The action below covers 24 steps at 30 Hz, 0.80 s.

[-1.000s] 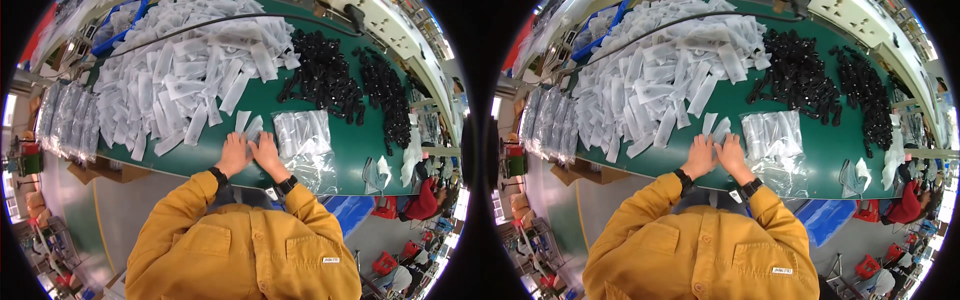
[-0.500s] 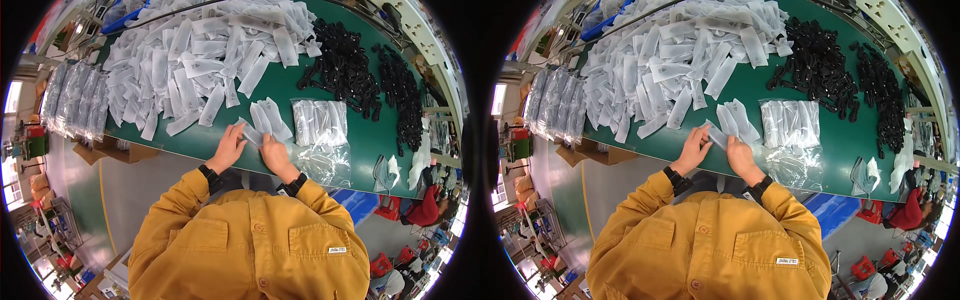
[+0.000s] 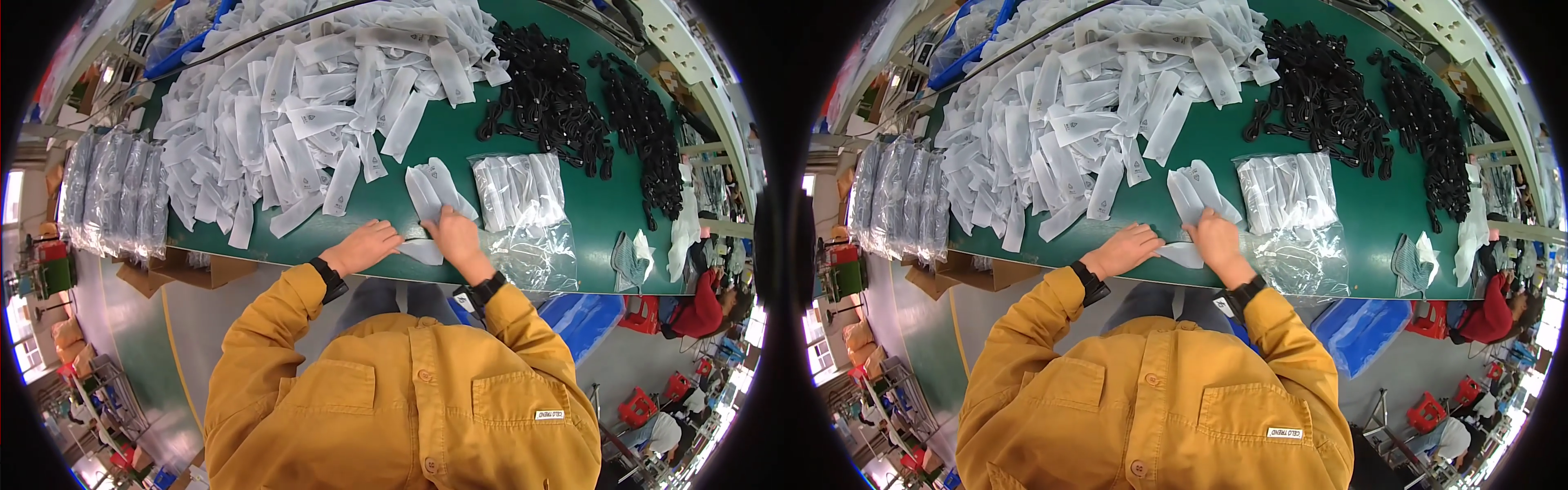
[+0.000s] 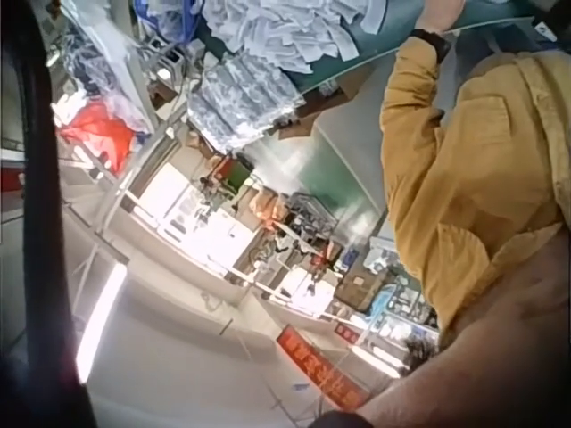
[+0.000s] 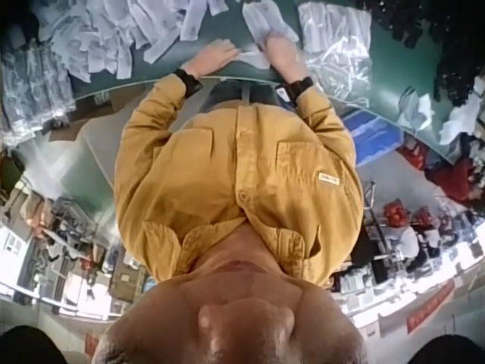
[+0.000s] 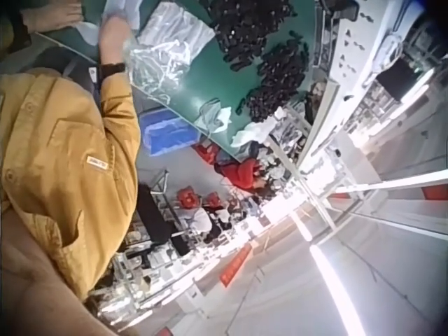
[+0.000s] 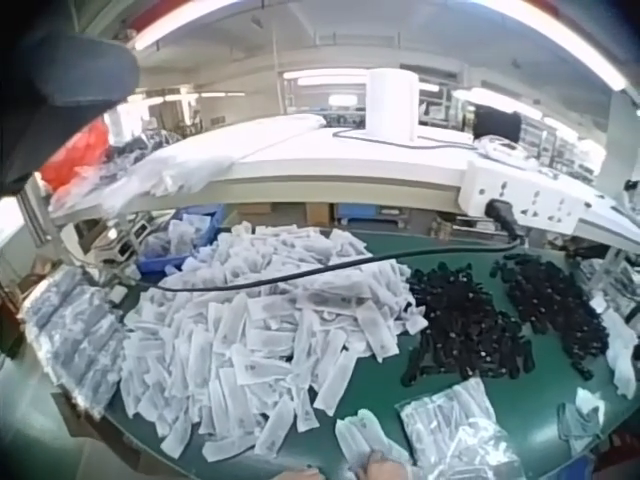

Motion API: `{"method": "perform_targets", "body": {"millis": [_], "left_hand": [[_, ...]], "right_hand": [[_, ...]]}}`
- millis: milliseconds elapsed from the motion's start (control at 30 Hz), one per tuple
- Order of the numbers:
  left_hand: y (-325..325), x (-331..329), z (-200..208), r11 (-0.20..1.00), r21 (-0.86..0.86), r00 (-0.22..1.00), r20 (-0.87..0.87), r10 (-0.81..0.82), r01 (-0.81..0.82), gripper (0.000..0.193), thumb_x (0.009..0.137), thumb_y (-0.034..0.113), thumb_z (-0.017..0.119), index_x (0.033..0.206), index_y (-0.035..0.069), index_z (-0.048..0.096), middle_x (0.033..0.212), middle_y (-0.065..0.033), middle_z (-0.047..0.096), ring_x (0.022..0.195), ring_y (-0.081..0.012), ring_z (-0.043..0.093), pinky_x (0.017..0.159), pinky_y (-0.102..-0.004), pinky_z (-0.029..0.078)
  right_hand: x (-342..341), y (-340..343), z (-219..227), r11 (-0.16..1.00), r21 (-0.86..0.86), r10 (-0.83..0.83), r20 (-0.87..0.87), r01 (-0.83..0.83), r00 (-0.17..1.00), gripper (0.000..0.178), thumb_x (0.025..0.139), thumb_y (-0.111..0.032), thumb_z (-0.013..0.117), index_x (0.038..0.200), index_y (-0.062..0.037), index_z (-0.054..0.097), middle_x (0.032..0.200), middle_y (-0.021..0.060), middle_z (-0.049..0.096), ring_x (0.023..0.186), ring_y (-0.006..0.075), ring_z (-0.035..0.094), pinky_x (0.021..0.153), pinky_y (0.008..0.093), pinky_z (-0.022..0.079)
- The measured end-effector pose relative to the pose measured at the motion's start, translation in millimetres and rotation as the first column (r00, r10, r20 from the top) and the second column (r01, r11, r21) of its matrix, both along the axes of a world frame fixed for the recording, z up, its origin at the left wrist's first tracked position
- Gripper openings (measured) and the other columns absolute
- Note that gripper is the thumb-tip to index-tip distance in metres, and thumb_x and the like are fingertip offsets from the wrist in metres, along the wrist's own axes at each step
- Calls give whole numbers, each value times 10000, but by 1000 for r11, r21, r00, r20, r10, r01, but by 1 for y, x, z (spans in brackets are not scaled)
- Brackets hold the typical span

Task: The person gathers white-wrapped items by hand, stacks them together, and slides the bundle into a clear plastic bag. After repeating this process, they place the filled bags into a cardboard box on the floor.

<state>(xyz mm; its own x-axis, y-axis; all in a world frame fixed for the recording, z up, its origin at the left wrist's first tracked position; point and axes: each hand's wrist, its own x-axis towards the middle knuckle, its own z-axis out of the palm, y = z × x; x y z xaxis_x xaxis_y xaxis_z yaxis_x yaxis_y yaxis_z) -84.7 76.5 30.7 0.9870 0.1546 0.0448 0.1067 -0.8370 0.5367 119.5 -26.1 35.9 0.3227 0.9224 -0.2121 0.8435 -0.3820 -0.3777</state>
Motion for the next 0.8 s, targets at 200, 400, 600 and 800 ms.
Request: {"method": "perform_targets", "body": {"millis": [200, 400, 600, 800], "left_hand": [[8, 12, 23, 981, 169, 943, 329, 37, -97, 279, 753, 121, 708, 1003, 99, 587, 1143, -90, 552, 1094, -290, 510, 910, -465, 401], [9, 7, -16, 997, 71, 979, 202, 18, -33, 244, 748, 96, 707, 970, 82, 606, 1225, -121, 517, 1200, -310, 447, 1017, -513, 339], [-1, 3, -28, 929, -353, 993, -58, 102, -116, 305, 718, 98, 716, 1007, 92, 619, 1296, -144, 463, 1284, -343, 386, 1112, -542, 249], [2, 15, 10, 996, 52, 969, 241, 58, -73, 370, 699, 114, 735, 1053, 112, 627, 1269, -130, 470, 1232, -347, 409, 1104, -526, 266]], "right_hand": [[-4, -8, -36, 971, 236, 78, -161, -38, 984, 161, 801, -22, 586, 931, -21, 492, 878, 214, 620, 766, 432, 615, 636, 496, 483], [9, -23, -23, 938, 192, 335, -296, -288, 894, 246, 749, 14, 595, 970, 0, 488, 920, 232, 601, 815, 454, 605, 685, 517, 491], [26, -9, -18, 915, 359, -139, -142, 182, 980, 249, 737, 23, 594, 963, -4, 494, 894, 238, 583, 800, 459, 592, 682, 518, 481], [26, -19, -48, 935, 351, -2, -143, 53, 990, 244, 714, 25, 598, 937, -14, 509, 912, 229, 580, 779, 440, 594, 693, 499, 482]]}}
